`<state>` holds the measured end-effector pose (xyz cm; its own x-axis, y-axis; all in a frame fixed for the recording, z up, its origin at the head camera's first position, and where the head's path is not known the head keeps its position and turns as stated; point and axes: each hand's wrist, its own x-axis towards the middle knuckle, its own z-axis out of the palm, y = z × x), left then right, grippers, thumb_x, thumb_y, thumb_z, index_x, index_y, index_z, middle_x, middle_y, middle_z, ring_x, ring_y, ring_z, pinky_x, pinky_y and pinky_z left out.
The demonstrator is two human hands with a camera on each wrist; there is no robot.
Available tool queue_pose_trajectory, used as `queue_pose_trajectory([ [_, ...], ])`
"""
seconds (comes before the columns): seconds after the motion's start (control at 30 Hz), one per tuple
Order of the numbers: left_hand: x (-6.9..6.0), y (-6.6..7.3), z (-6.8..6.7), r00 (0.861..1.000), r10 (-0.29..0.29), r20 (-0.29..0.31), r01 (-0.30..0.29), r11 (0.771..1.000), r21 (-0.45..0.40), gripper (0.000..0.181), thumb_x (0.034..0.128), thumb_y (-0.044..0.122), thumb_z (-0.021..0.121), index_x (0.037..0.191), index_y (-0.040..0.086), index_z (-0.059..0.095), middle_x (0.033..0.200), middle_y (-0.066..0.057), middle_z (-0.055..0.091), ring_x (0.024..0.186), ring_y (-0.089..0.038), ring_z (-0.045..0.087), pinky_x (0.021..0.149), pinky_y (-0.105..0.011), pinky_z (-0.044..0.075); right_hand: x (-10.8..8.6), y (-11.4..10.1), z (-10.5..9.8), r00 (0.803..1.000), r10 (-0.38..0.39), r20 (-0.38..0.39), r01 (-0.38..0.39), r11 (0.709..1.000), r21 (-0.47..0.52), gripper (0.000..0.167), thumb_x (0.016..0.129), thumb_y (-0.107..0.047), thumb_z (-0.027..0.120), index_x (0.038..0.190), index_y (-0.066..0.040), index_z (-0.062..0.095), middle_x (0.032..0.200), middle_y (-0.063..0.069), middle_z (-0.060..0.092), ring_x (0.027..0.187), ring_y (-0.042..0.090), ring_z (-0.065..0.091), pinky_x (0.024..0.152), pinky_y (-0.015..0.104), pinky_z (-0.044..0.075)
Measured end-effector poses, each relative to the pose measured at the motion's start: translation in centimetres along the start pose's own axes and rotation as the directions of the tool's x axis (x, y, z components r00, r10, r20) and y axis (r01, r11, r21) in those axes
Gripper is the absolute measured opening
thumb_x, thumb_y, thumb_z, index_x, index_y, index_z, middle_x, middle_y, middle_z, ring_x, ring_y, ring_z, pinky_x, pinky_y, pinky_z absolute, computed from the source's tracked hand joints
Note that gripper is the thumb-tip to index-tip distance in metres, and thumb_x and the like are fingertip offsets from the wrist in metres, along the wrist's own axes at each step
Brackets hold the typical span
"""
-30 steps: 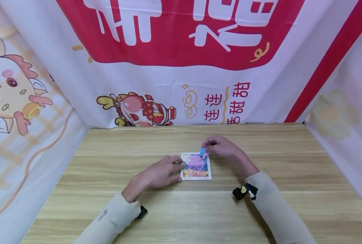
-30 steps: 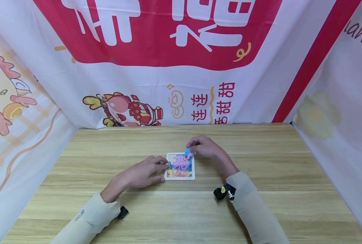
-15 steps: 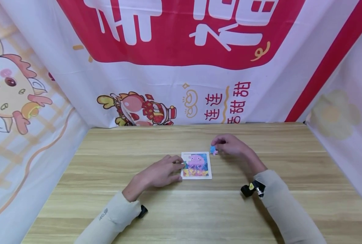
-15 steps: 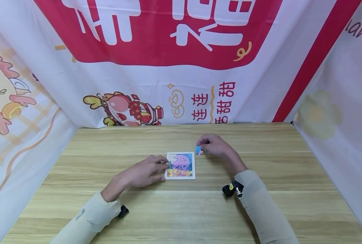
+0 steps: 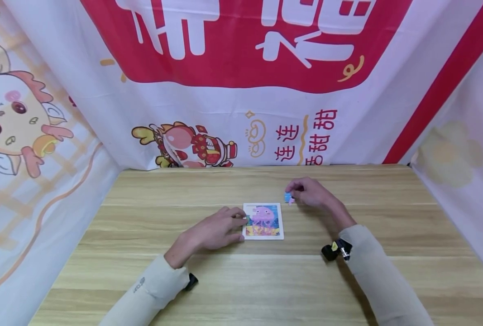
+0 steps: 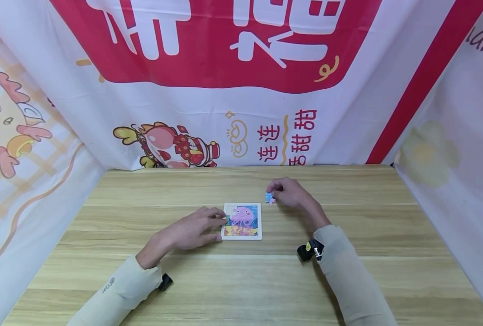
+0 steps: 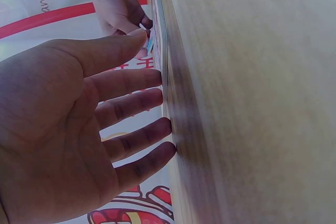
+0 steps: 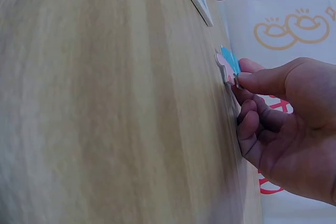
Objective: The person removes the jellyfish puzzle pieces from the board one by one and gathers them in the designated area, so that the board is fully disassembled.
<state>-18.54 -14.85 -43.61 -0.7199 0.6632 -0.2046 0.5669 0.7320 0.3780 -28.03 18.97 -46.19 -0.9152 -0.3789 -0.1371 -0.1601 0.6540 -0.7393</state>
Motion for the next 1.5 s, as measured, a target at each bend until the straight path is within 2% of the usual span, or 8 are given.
queue_pose_trajectory([
  [0.2,0.1,0.0,-0.1,1.000,-0.004,0.001,0.004,1.000,0.005,0.053,0.1079,0.036,0.065,0.155,0.013,0.058,0.163,-0.006,0.051,0.147,-0.028,0.048,0.123,-0.048,0.045,0.1,0.0,0.4,0.999,-0.001,-0.034,0.000,0.999,-0.051,0.021,0.106,-0.004,0.060,0.117,-0.011,0.076,0.114,0.010,0.074,0.108,0.026,0.065,0.097,0.043,0.056],
  [0.47,-0.1,0.2,-0.2,1.000,-0.010,0.004,0.011,1.000,-0.018,0.052,0.1081,0.034,0.065,0.154,0.012,0.058,0.163,-0.006,0.051,0.148,-0.029,0.048,0.123,-0.049,0.045,-0.4,0.2,0.9,0.998,0.003,-0.063,-0.006,0.999,-0.037,0.022,0.106,-0.005,0.060,0.120,-0.012,0.075,0.119,0.011,0.074,0.114,0.028,0.066,0.102,0.048,0.056],
  [0.73,0.1,0.2,0.1,1.000,-0.018,0.007,0.018,1.000,-0.012,0.053,0.1076,0.035,0.066,0.154,0.012,0.058,0.163,-0.006,0.051,0.149,-0.028,0.047,0.124,-0.048,0.044,-0.7,0.2,1.3,0.996,0.041,-0.082,-0.042,0.999,-0.010,0.022,0.108,-0.010,0.060,0.122,-0.013,0.076,0.122,0.011,0.073,0.111,0.027,0.065,0.096,0.043,0.055],
  [0.93,0.0,0.2,-0.1,1.000,-0.021,0.005,0.021,1.000,-0.018,0.052,0.1079,0.035,0.066,0.154,0.012,0.059,0.163,-0.006,0.051,0.149,-0.028,0.047,0.124,-0.048,0.043,-0.7,0.0,1.2,0.997,0.034,-0.073,-0.034,0.999,0.006,0.023,0.107,-0.011,0.060,0.124,-0.012,0.075,0.122,0.011,0.073,0.109,0.027,0.065,0.093,0.041,0.055],
  [1.1,0.1,0.2,-0.1,1.000,-0.018,0.007,0.018,1.000,-0.012,0.052,0.1080,0.035,0.066,0.154,0.012,0.058,0.163,-0.006,0.051,0.148,-0.028,0.047,0.124,-0.048,0.044,-0.9,0.0,1.0,0.997,0.037,-0.071,-0.036,0.999,0.014,0.023,0.106,-0.011,0.061,0.124,-0.012,0.074,0.118,0.011,0.073,0.100,0.025,0.065,0.084,0.036,0.056],
  [1.3,0.2,0.2,-0.1,1.000,-0.020,0.011,0.020,1.000,-0.012,0.053,0.1081,0.035,0.065,0.155,0.012,0.058,0.163,-0.006,0.051,0.148,-0.027,0.048,0.124,-0.047,0.044,-1.0,-0.7,1.0,0.996,0.021,-0.085,-0.018,0.999,0.034,0.022,0.105,-0.012,0.063,0.125,-0.009,0.073,0.113,0.013,0.073,0.088,0.024,0.066,0.074,0.035,0.059],
  [1.5,0.1,0.2,-0.1,1.000,-0.022,0.012,0.023,1.000,-0.019,0.053,0.1078,0.035,0.066,0.155,0.013,0.058,0.164,-0.006,0.051,0.148,-0.027,0.048,0.124,-0.047,0.044,-1.1,-2.3,1.4,0.997,-0.029,-0.070,0.031,0.999,0.027,0.023,0.105,-0.011,0.065,0.126,-0.006,0.074,0.115,0.015,0.075,0.098,0.027,0.070,0.081,0.035,0.061],
])
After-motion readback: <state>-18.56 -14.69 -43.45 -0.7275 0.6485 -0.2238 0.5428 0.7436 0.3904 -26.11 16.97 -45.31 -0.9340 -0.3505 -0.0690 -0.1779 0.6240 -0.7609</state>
